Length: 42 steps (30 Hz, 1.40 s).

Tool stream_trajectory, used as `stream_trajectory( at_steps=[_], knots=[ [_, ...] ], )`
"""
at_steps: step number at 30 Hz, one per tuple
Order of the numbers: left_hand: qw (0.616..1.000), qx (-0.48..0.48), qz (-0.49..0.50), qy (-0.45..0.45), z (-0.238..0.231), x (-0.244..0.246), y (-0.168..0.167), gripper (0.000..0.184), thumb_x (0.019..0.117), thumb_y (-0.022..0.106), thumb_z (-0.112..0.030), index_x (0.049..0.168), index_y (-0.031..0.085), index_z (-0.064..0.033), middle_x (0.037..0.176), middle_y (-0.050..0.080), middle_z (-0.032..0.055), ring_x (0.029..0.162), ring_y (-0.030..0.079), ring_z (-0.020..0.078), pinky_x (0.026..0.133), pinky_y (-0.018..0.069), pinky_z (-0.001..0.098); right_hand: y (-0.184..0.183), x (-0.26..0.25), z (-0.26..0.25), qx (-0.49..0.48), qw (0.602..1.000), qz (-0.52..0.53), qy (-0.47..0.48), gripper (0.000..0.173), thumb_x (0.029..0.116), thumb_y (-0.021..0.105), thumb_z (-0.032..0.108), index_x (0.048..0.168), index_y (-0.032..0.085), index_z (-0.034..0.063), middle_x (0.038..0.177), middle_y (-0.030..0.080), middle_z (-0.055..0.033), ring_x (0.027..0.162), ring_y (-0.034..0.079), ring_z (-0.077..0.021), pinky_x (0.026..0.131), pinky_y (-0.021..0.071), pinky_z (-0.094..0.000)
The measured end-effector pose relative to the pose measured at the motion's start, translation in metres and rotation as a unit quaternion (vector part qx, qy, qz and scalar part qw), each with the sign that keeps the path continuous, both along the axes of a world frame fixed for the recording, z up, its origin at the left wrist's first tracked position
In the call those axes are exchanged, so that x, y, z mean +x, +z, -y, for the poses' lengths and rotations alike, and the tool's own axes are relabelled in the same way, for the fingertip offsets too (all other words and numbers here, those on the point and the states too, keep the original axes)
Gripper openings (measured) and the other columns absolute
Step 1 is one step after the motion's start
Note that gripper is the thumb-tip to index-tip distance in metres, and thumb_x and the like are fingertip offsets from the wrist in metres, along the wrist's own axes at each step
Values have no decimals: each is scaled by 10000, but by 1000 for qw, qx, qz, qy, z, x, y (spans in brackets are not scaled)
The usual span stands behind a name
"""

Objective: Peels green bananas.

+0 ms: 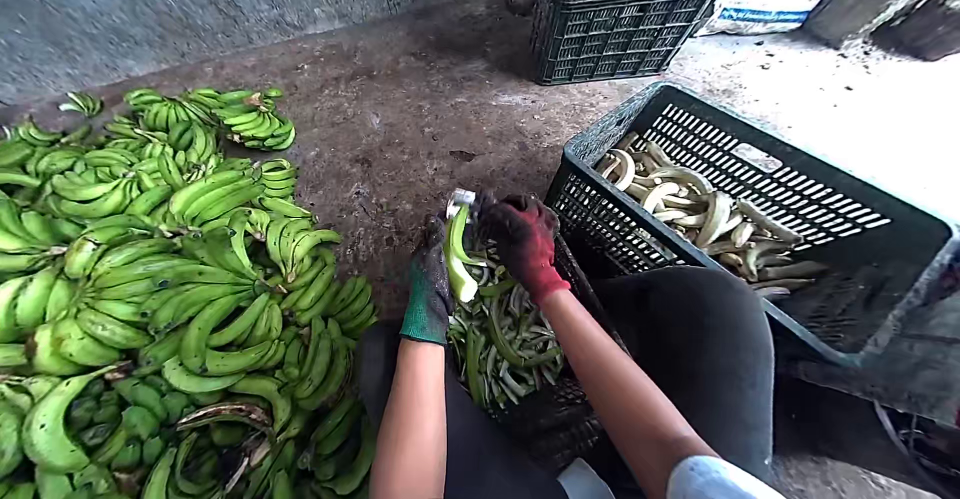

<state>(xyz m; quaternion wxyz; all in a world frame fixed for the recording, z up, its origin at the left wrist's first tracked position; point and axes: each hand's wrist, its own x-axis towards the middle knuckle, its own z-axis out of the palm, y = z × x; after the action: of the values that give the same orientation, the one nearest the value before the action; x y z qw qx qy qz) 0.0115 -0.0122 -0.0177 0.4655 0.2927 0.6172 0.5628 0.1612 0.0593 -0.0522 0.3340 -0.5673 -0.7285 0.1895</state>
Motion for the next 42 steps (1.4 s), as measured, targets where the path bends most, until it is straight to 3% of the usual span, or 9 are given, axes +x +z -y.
stream_trajectory(
  at_steps=[4,8,14,20,24,29,33,36,42],
  knots=[
    [998,21,57,14,-5,-6,-1,324,1068,512,-255,1342,571,-92,1029,661,74,824,631,120,698,557,282,17,14,9,-61,986,-154,23,401,1012,615,197,1406,606,121,1266,659,-159,1087,651,-309,906,532,-562],
    [994,74,75,-11,-6,-13,-5,369,1080,473,-249,1430,531,-148,1143,672,50,934,642,101,804,558,286,11,14,74,-133,964,-175,150,361,959,621,250,1284,704,116,1146,714,-77,1008,677,-152,909,563,-403],
    [993,-38,87,-64,7,6,-6,286,1094,430,-165,1300,555,-11,1028,627,83,858,593,94,762,521,252,15,22,14,35,998,42,-33,406,911,707,216,1314,667,220,1343,586,-240,1204,571,-474,948,436,-723],
    [999,34,35,-3,-8,-10,-14,381,1081,477,-287,1425,512,-127,1169,645,70,968,617,118,831,537,313,1,20,62,-43,986,-129,100,339,971,625,235,1281,703,121,1147,703,-117,1030,677,-248,903,560,-508],
    [994,51,73,-57,-1,-3,-6,282,1088,436,-225,1285,574,-77,974,652,35,800,620,77,697,540,253,0,19,66,29,998,-34,54,265,912,675,197,1149,780,141,1167,689,-206,1102,643,-402,944,483,-640],
    [994,-33,14,-105,9,10,2,330,1103,382,-144,1355,524,15,1167,622,114,996,580,95,887,494,252,46,32,5,41,997,-47,-52,365,987,614,237,1347,642,183,1309,595,-222,1155,598,-423,879,480,-680],
    [996,50,65,45,-22,8,-16,452,1062,526,-247,1501,439,-184,1256,623,73,992,620,137,822,539,330,5,16,57,-5,987,-151,48,344,984,612,268,1266,692,88,1161,696,-125,1057,665,-261,907,551,-517],
    [982,100,119,106,-26,21,-9,498,1065,494,-372,1532,367,-258,1251,624,60,995,644,158,822,569,370,-19,9,86,4,990,-133,51,422,942,573,324,1262,722,92,1218,671,-192,1163,607,-375,991,430,-650],
    [991,1,-18,-131,-6,5,8,308,1052,510,-104,1334,549,13,1111,633,89,952,586,70,857,501,235,13,31,-12,23,993,24,116,348,993,600,224,1325,695,189,1220,688,-172,1117,644,-375,946,487,-617]
  ],
)
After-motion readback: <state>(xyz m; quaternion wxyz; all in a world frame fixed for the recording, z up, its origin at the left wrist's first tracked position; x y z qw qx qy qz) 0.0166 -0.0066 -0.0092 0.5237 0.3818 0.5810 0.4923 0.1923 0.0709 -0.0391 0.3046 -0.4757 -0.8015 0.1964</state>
